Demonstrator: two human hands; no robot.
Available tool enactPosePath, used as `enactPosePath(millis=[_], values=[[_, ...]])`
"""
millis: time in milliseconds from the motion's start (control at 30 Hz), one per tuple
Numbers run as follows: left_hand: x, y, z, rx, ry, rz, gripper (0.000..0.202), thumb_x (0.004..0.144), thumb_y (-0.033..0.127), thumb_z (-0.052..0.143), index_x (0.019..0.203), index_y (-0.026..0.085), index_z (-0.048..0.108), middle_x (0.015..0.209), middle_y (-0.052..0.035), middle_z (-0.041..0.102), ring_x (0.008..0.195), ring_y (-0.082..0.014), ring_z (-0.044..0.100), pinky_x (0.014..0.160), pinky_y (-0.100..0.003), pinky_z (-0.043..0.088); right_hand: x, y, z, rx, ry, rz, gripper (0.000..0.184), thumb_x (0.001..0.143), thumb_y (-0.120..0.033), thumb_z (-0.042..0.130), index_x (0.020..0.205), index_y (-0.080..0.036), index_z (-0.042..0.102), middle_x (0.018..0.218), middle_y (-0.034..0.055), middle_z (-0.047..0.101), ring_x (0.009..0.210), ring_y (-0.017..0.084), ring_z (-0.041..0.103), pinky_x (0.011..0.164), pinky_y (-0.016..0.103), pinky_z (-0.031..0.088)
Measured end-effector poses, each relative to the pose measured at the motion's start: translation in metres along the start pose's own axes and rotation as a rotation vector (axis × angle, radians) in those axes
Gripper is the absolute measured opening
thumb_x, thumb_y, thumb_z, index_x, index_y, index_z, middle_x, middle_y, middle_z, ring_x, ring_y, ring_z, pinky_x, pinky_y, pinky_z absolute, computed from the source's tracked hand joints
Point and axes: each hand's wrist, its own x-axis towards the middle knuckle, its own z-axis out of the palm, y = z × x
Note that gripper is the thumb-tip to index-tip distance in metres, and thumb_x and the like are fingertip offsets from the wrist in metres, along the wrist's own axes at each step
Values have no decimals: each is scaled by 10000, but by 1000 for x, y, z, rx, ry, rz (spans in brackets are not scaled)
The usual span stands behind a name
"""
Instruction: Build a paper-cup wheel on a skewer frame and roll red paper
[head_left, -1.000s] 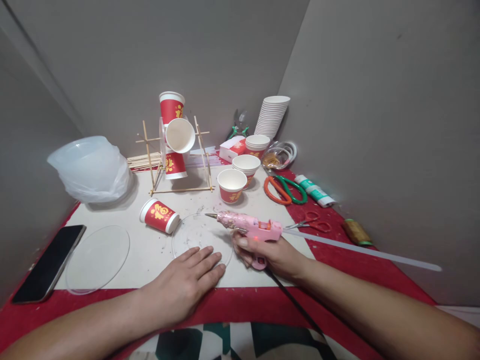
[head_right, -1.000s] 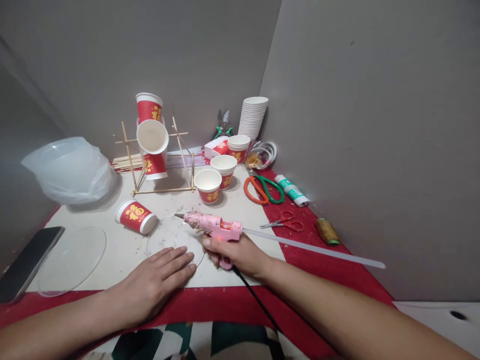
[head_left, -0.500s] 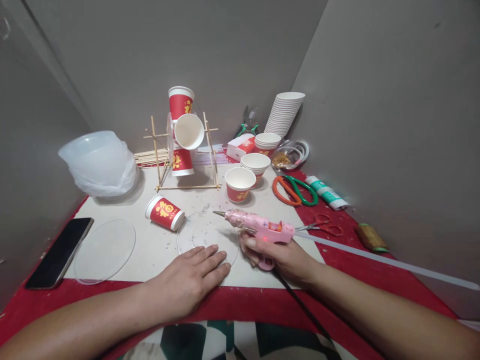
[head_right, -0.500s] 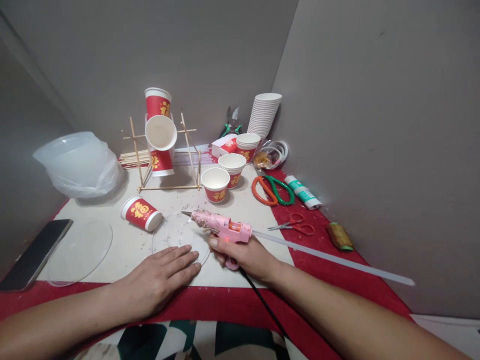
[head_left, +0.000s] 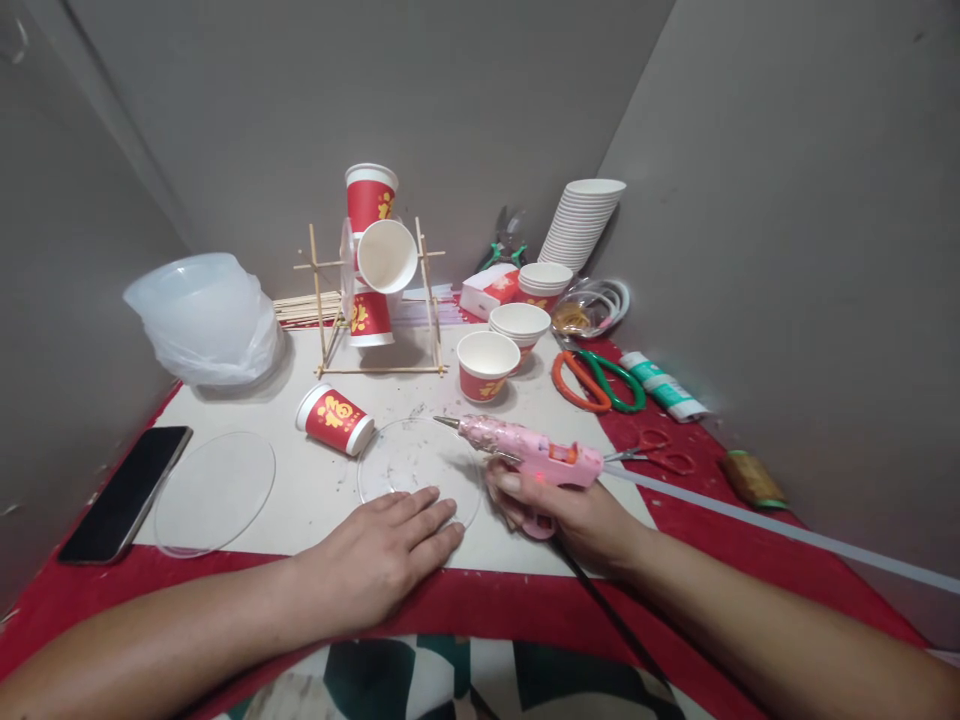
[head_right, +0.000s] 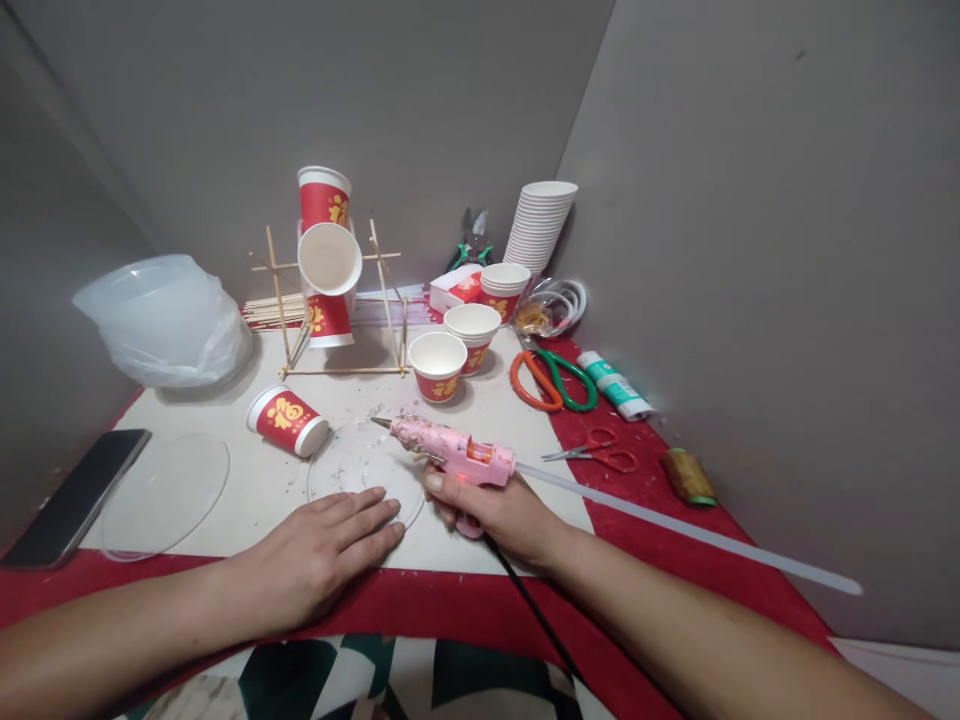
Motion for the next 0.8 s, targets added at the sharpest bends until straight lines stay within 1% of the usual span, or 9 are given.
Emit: enactPosePath(millis=[133,233,333,467,667,800], values=[[0,-1,0,-5,1,6,414,1026,163,416,1415,84,535,1461,-174,610,1326,-357,606,973,-472,593,-1,0,0,-6,12,2,488,831,-618,717,673,-193,535,560,-27,494,499,91,403,476,259,270],[0,-1,2,-5,2,3,418,1029,168,414,1421,86,532,1467,-170,605,1335,-357,598,981,-467,588,-1,-1,0,0,33,4,477,833,-605,722,678,-195,535,555,-27,494,491,91,403,462,255,262],[-1,-1,2,-8,-4,1,420,1035,171,406,1428,90,530,1474,-167,599,1340,-352,594,990,-463,580,-1,-1,0,7,36,-11,474,829,-601,733,689,-190,544,556,-29,495,500,92,414,470,252,275],[0,0,1,-15,-5,7,411,1038,176,409,1416,88,545,1468,-166,605,1333,-347,597,983,-458,579,-2,-1,0,2,35,-1,508,817,-625,733,658,-193,517,551,-27,489,505,95,423,482,259,295],[0,0,0,-22,-22,8,408,1036,171,425,1415,87,551,1461,-167,610,1333,-341,591,978,-462,573,-3,-3,2,24,26,18,518,813,-625,738,655,-188,509,556,-33,476,470,69,365,430,241,211],[-1,1,1,-26,3,15,387,1040,178,433,1392,87,568,1435,-173,629,1313,-338,606,962,-469,576,-3,-5,3,37,28,24,516,806,-618,751,651,-191,506,551,-35,470,473,69,355,428,245,193]])
